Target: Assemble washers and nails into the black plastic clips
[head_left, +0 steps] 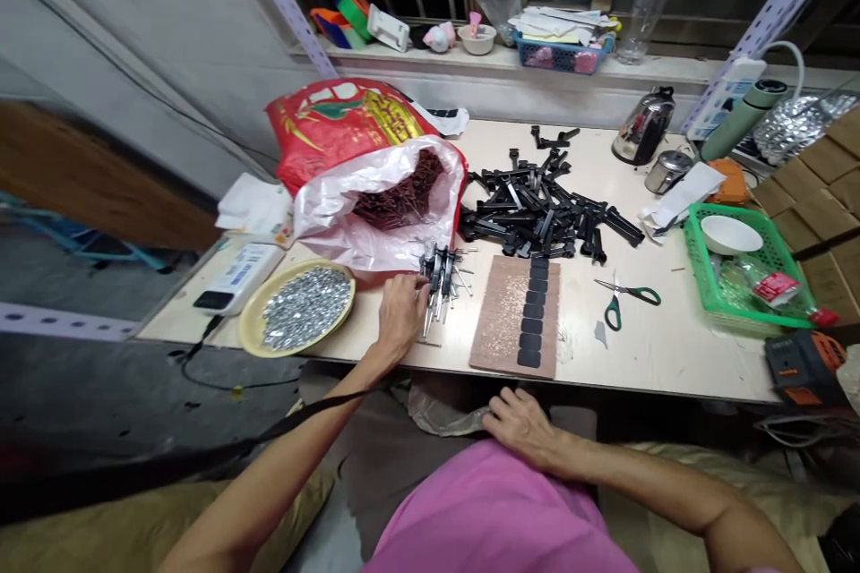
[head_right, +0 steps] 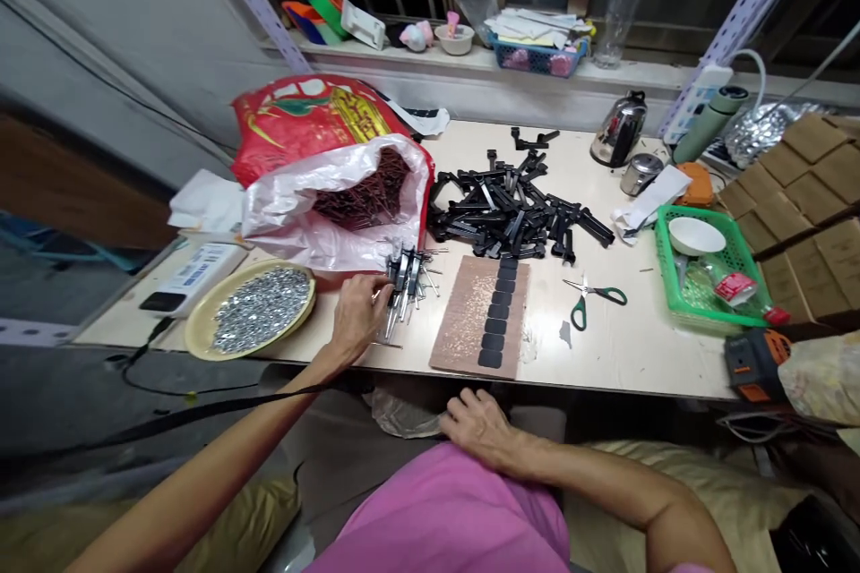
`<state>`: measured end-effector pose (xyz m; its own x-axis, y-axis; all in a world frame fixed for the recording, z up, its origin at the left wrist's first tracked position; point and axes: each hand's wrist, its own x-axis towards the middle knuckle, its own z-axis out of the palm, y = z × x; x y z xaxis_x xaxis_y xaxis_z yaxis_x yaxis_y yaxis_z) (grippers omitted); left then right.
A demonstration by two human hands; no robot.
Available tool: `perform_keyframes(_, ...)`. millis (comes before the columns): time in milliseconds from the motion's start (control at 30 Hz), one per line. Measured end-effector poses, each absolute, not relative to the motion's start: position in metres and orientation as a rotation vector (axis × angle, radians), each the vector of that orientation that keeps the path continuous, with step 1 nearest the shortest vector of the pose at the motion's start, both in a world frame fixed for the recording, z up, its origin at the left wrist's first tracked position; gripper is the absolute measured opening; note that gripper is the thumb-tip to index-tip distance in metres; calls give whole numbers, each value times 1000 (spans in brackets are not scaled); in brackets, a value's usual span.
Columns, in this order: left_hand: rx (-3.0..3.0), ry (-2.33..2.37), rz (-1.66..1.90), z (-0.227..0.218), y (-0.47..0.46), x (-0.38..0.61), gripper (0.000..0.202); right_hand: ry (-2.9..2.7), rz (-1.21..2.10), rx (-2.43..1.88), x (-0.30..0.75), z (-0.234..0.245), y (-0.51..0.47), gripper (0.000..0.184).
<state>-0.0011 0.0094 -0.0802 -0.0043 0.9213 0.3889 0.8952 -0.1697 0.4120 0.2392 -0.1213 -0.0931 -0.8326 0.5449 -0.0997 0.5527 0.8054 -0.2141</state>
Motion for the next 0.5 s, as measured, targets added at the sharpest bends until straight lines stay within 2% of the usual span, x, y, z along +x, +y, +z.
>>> perform_keyframes(133, 2121, 2007, 973, -68, -2, -21, 21, 3039, -308, 932, 215, -108, -112, 35)
perform_keyframes(300, 2051, 2247, 1005, -43, -17, -67, 26, 3485, -59, 610, 190, -71, -77, 28)
perform_keyframes(400, 1949, 2445, 813, -43, -17, -108, 27, 3444, 236, 615, 168, -59, -20, 28)
perform_keyframes(500, 1895, 2488, 575, -54, -14, -140, 29, 3312, 382, 472, 146, -63, 34, 25)
